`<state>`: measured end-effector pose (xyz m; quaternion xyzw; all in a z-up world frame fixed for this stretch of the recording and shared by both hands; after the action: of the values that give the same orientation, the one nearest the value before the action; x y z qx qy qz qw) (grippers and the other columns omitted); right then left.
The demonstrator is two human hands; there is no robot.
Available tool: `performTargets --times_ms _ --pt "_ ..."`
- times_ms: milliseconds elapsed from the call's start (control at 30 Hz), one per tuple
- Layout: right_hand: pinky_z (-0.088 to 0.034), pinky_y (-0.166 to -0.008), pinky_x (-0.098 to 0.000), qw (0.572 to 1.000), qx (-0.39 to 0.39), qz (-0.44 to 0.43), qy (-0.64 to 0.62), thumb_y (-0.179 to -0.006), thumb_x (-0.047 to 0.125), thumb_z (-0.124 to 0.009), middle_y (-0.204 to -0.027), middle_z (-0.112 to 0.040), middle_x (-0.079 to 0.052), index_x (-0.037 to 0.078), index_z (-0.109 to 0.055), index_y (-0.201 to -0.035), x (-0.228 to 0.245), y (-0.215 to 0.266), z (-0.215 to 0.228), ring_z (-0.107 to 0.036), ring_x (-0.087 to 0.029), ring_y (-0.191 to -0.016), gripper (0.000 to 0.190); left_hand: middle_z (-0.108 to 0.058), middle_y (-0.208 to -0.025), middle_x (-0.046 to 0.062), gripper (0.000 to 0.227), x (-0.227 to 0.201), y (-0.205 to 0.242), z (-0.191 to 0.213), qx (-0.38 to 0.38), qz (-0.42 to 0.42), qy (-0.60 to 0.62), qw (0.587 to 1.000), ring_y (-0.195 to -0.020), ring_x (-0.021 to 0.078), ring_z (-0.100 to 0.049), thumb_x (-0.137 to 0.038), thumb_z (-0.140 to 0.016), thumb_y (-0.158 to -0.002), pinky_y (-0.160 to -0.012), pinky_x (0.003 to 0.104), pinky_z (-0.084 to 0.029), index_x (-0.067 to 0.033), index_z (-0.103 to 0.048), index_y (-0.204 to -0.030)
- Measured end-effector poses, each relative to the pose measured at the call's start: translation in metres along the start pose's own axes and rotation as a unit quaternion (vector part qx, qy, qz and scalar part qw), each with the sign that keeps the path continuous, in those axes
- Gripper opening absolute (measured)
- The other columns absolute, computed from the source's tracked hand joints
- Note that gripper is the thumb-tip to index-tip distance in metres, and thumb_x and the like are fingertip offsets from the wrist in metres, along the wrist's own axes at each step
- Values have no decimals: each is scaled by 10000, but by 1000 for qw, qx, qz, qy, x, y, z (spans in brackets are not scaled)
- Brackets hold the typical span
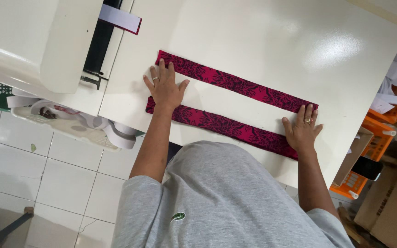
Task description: The person repeatedly picks up a white strip and a patterned red fabric strip, aligns them, and feeds them into a machine. The person handles the strips one at a time, resetting the position after each insertion.
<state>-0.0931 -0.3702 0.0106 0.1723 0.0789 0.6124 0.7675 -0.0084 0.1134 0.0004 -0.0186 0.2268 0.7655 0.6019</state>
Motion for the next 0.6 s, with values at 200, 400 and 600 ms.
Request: performTargets --times_ms 200,400,600 --pt "-44 -1254 -626 984 -50 -111 -129 -1064 543 -325 -1725 -11 -196 53 -135 -1639 -22 0 39 16 -368 -1596 779 -205 -1645 234 832 53 21 20 -127 37 62 989 -1505 451 -183 -640 -524 -978 -1156 691 -11 -53 -391 -1553" --pt "-460 -1122 -484 911 -127 -336 -201 -1113 382 -469 -1464 -503 -283 -64 -440 -1438 -74 53 60 -559 -407 -1326 553 -537 -1441 170 601 202 110 3 -391 295 153 858 -1384 374 -478 -563 -470 -1059 -1173 646 -242 -71 -584 -1385" --pt "-429 -1076 -483 940 -209 -170 -207 -1161 386 -493 -1473 -437 -359 -110 -227 -1544 -78 54 40 -504 -452 -1325 681 -724 -1162 111 460 296 203 -103 -273 552 270 740 -1042 276 -712 -474 -569 -973 -875 440 -577 -104 -722 -1201"
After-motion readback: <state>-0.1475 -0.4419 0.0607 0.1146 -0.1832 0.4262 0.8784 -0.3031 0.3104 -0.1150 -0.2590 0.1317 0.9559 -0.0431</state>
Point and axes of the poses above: each hand's wrist, its own y-axis away from the middle knuckle, its own z-axis out of the back of the hand, x = y × z, the point moved 4 cm from there along -y, towards the middle knuckle
